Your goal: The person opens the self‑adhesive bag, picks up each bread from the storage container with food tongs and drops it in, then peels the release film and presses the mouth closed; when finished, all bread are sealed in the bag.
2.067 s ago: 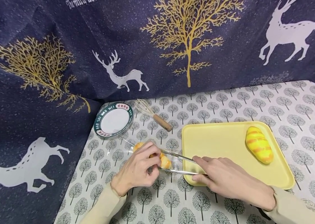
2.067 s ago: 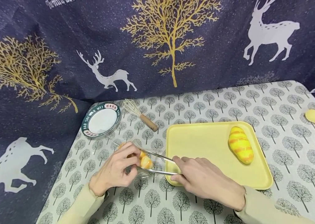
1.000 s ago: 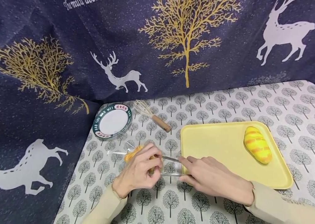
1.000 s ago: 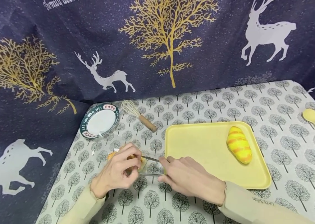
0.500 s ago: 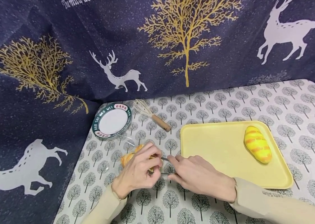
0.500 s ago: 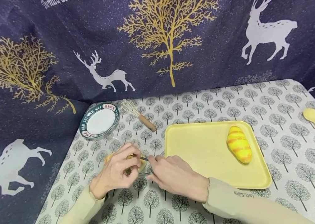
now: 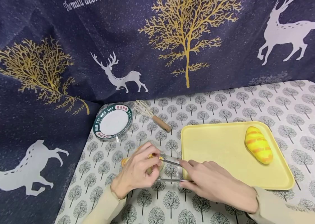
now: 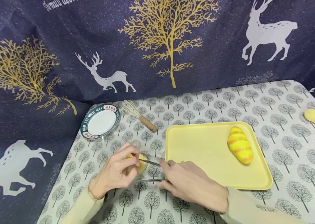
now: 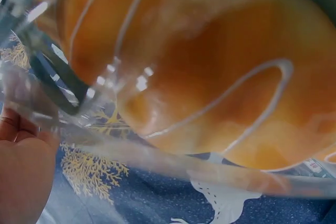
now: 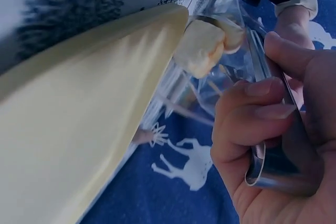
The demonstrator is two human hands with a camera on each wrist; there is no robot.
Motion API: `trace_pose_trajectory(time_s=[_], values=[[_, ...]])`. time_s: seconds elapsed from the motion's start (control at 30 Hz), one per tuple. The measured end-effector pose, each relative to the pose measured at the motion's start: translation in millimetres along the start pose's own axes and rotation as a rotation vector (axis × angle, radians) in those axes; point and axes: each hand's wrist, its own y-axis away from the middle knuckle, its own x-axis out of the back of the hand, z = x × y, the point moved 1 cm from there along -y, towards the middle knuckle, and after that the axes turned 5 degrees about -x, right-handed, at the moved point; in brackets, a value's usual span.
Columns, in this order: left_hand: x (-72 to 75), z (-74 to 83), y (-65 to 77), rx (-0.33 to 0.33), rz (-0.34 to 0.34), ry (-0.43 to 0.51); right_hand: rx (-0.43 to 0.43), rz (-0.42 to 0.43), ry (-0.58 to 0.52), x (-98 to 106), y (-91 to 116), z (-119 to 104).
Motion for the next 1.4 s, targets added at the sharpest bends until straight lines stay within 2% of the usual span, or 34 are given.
trace_pose_trajectory(time_s=[0.2,0.43,0.67,0.77,0.87,1.07,1.4], values=[[-2.3,-1.1,-2.2,-0.003,-0.018,-0.006,-0.024,0.103,0.01,7.3,30.8,17.8],[-5.9,-4.1,-2.9,0.007,-0.056,-0.009,-0.104,0.205,0.054,12.6,69.4,40.8],[-8.4,-4.0,-2.4,0.044,-0.079,-0.004,-0.256,0.198,-0.036,11.1,104.0,59.4],[-8.4,-3.5,-1.9,0.058,-0.092,-0.006,-0.329,0.191,-0.071,9.4,115.4,64.9],[-6.9,-2.4,0.0,0.072,-0.095,-0.014,-0.381,0.219,-0.105,6.3,125.0,69.3],[-4.3,-0.4,3.2,0.093,-0.092,-0.032,-0.416,0.353,-0.172,-0.5,137.8,78.0],[-4.5,-0.2,1.3,0.084,-0.082,-0.032,-0.647,0.429,-0.153,-7.3,165.7,100.5]])
